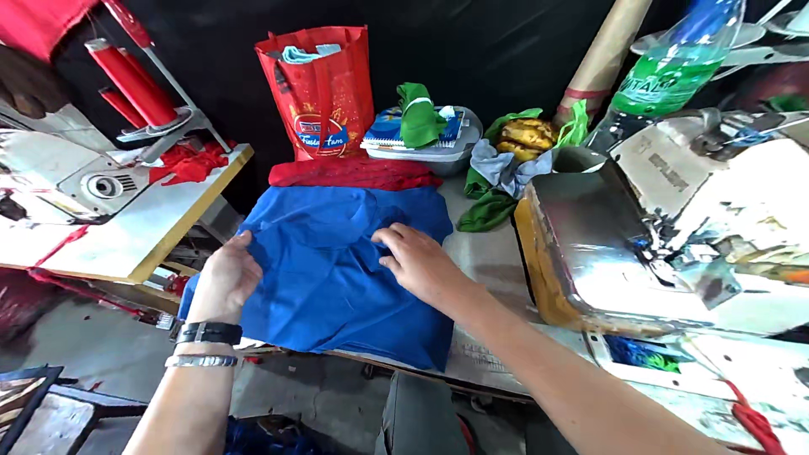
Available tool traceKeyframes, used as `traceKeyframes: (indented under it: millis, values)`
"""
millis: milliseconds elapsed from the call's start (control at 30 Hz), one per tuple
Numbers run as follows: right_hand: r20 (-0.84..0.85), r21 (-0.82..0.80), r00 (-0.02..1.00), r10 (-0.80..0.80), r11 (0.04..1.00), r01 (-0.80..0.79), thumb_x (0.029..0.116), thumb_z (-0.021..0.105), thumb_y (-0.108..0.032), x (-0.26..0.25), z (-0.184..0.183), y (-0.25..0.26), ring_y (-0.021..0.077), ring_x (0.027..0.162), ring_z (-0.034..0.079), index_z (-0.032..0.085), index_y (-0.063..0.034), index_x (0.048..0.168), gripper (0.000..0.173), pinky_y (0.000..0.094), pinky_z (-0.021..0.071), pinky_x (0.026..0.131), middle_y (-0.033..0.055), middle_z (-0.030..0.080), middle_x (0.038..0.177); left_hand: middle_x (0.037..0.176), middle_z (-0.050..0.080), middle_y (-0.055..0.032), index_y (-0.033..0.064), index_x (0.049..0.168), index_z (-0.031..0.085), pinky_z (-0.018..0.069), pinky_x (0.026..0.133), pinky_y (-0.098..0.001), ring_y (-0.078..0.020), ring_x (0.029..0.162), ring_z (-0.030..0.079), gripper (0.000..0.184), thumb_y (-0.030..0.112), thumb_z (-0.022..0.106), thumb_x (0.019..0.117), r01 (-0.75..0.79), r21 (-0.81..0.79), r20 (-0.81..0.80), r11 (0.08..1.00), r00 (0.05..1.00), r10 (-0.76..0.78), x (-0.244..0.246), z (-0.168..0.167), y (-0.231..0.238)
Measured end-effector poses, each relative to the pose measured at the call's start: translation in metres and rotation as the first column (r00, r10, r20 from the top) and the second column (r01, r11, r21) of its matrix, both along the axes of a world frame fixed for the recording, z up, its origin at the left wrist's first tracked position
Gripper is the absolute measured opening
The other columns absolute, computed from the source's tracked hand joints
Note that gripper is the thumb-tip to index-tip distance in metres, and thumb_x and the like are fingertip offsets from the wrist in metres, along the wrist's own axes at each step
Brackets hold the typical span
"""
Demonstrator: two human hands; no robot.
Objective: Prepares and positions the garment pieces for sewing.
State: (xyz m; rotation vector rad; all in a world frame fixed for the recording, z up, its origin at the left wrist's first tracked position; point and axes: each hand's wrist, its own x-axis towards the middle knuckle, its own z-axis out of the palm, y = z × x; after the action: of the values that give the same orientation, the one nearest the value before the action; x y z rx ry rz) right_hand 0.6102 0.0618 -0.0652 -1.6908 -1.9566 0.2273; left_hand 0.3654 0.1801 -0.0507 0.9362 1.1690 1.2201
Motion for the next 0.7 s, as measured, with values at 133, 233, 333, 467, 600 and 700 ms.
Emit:
traceKeyframes:
  millis: [133,233,333,467,600,700]
  values:
    - [-0.113,0.088,0.992,0.05,0.995,-0.04,0.0991,0.063,-0.007,-0.028,-0.009,0.023,0.0357,0.114,0.064,0.068,0.0002,0.121,0.023,0.0489,0.0534,0.096,0.0205,0.064,0.119,0.101,0.067,-0.0034,0.0083,0.124,0.056,0.0565,0.075,-0.0288,-0.0099,0.088,0.067,0.024,0.022,0.042,0.1098,-0.001,-0.049,0.088,0.999,0.996,0.005,0.019,-0.015,0.0]
    - [0.002,-0.031,0.999,-0.038,0.999,0.038,0.1027,0.061,-0.02,-0.033,-0.042,0.037,0.0375,0.139,0.047,0.061,-0.0015,0.135,0.038,0.051,0.0374,0.116,0.0226,0.054,0.144,0.127,0.064,-0.0073,0.0071,0.138,0.052,0.0518,0.098,-0.0367,-0.014,0.115,0.062,0.04,0.033,0.046,0.1087,0.161,0.061,-0.149,0.985,0.977,-0.151,0.033,-0.014,0.002]
    - [0.099,-0.059,0.99,-0.105,0.992,0.111,0.1063,0.053,-0.032,-0.033,-0.057,0.037,0.0329,0.15,0.035,0.058,-0.0032,0.142,0.046,0.0475,0.0243,0.124,0.0191,0.044,0.156,0.132,0.059,-0.0218,0.0018,0.141,0.049,0.0467,0.103,-0.0547,-0.0317,0.123,0.058,0.061,0.042,0.065,0.0983,0.417,0.166,-0.643,0.894,0.732,-0.222,0.045,-0.02,0.008]
    - [0.122,-0.03,0.983,-0.138,0.989,0.143,0.106,0.053,-0.033,-0.034,-0.059,0.035,0.0326,0.15,0.035,0.056,-0.0007,0.143,0.049,0.0471,0.0245,0.124,0.0186,0.041,0.159,0.127,0.064,-0.0274,-0.0002,0.14,0.055,0.0471,0.102,-0.0639,-0.0434,0.12,0.062,0.066,0.037,0.078,0.0907,0.679,0.103,-0.931,0.727,0.323,-0.17,0.066,-0.039,0.024]
    - [0.145,-0.074,0.974,-0.172,0.98,0.184,0.1066,0.05,-0.039,-0.036,-0.057,0.035,0.0318,0.153,0.029,0.051,-0.0003,0.147,0.056,0.0464,0.0207,0.125,0.0182,0.034,0.163,0.119,0.07,-0.0202,0.0023,0.118,0.073,0.0475,0.103,-0.0586,-0.0352,0.117,0.065,0.031,0.027,0.064,0.1017,0.64,0.223,-0.923,0.735,0.381,-0.052,0.044,-0.02,0.034]
    - [0.148,-0.08,0.966,-0.213,0.971,0.227,0.1054,0.052,-0.041,-0.037,-0.057,0.035,0.035,0.152,0.03,0.049,0.0023,0.148,0.061,0.048,0.0205,0.125,0.0216,0.034,0.162,0.12,0.069,-0.0247,-0.0022,0.118,0.071,0.0448,0.104,-0.0613,-0.0385,0.119,0.063,0.031,0.022,0.054,0.1065,0.425,0.38,-0.86,0.822,0.489,0.145,0.005,0.007,0.04]
